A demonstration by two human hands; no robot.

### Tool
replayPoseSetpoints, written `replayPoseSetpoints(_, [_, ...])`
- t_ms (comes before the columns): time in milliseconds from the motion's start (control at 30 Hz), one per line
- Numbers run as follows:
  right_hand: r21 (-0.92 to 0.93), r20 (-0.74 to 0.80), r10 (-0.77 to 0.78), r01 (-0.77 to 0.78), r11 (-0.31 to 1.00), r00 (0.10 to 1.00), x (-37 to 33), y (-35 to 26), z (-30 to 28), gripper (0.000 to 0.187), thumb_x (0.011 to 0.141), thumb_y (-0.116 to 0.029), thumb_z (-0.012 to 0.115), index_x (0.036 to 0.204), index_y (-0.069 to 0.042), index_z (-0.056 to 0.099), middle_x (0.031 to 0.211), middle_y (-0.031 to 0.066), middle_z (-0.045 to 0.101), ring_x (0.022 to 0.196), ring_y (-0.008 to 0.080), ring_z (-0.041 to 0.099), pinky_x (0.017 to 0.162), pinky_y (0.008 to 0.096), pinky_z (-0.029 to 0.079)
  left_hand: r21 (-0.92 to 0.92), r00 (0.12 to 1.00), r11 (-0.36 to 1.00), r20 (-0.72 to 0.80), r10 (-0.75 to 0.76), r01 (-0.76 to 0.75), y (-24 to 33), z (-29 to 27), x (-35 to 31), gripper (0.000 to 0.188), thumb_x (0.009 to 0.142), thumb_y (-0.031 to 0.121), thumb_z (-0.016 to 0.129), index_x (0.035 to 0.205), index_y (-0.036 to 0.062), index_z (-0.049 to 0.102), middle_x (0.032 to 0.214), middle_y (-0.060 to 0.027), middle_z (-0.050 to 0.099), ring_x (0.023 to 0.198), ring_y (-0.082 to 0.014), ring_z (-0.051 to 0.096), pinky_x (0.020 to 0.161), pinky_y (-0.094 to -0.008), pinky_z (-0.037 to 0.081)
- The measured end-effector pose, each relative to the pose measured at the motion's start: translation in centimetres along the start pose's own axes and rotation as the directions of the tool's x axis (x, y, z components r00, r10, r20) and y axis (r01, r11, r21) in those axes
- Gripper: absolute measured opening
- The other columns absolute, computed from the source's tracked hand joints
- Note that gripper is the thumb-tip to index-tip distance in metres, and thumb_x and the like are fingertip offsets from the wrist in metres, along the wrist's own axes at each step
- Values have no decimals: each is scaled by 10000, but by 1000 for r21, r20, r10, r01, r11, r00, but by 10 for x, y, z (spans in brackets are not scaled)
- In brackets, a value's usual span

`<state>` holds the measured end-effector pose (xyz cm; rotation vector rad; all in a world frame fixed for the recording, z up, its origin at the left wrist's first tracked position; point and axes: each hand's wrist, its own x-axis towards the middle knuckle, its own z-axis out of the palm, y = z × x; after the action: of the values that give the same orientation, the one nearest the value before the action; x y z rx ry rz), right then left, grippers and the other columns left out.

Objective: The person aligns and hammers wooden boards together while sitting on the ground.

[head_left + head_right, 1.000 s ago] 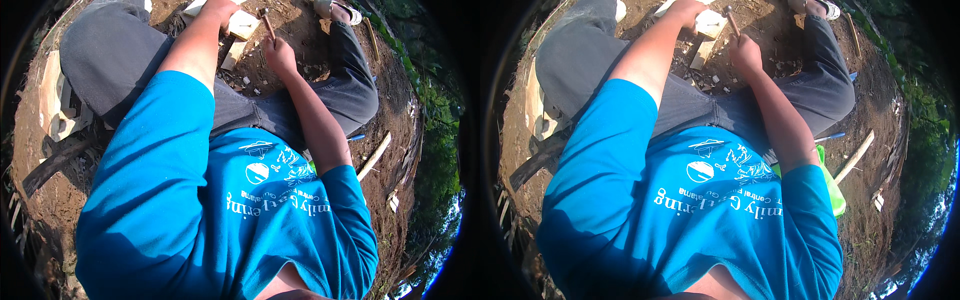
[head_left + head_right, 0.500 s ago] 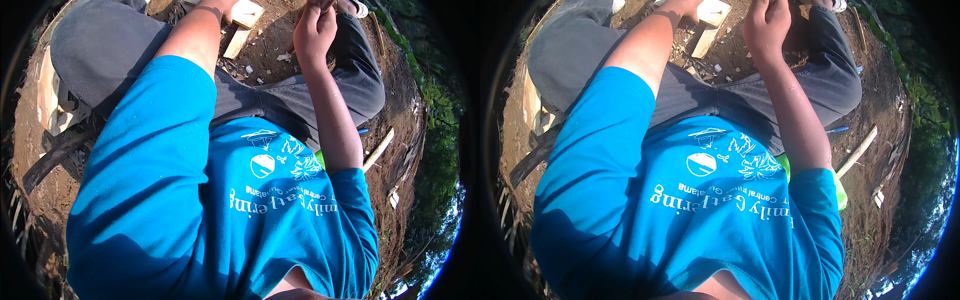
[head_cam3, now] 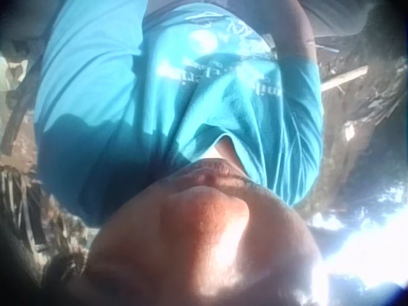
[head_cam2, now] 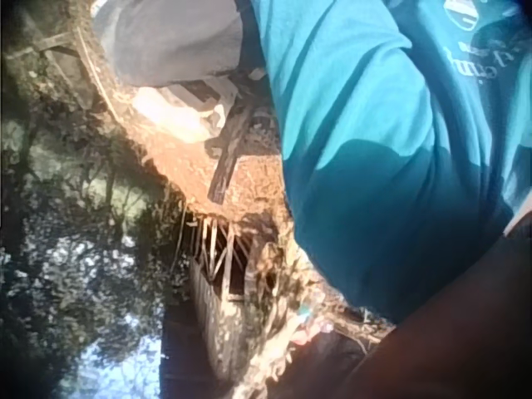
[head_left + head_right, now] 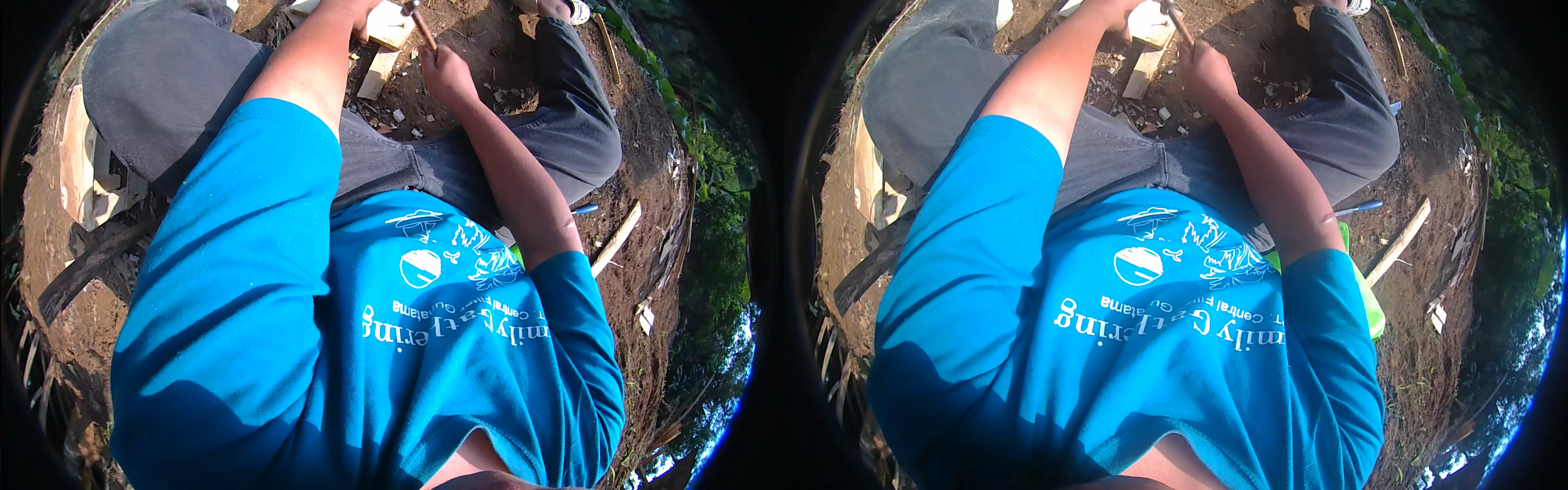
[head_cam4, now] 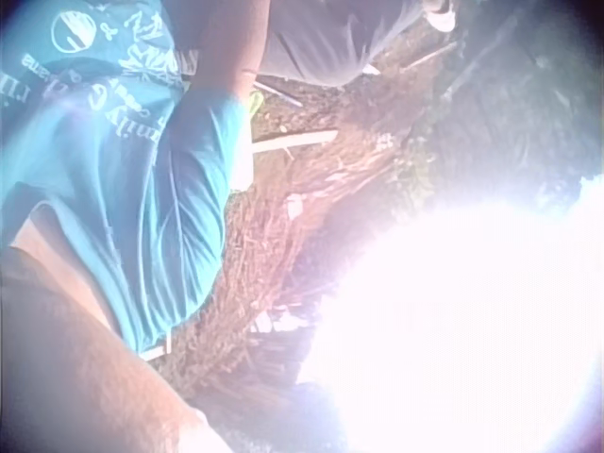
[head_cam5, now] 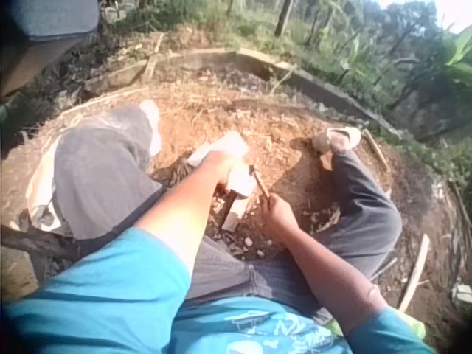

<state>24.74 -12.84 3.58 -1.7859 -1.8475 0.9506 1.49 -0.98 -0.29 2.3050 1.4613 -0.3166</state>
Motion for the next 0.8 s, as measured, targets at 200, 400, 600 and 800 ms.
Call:
replayPoseSetpoints(200, [411,-191,-153,221,884,970,7,-78,-42,335,1074,-261,524,853,-11,549,647,84,571,596,152,558,595,342,454,16,996,1000,91,-6,4,-5,9,-5,631,507,390,980,1055,152,774,1037,-154,765,980,-341,725,847,-440,581])
replayPoseSetpoints(400, [-270,132,6,30,962,991,17,18,26,480,1088,-396,519,823,0,579,634,41,593,598,159,596,574,353,468,-4,1000,1000,15,-11,11,-20,18,3,593,512,357,982,1024,142,775,1018,-154,763,964,-351,722,839,-460,577])
replayPoseSetpoints(600, [427,-76,-49,77,901,996,26,-86,-59,251,1081,-264,573,1095,-22,634,759,-59,512,681,46,436,590,251,376,-49,999,998,-36,23,-25,-6,0,-12,632,530,334,960,1097,148,754,1000,-151,759,996,-360,710,838,-475,571])
replayPoseSetpoints(800, [448,17,166,-156,880,986,24,-29,-57,330,1031,-335,627,868,-47,617,646,1,546,579,111,486,531,328,396,94,995,995,99,-28,18,34,-1,-13,1226,580,593,904,1571,163,325,1616,-207,339,1493,-397,328,1198,-552,328])
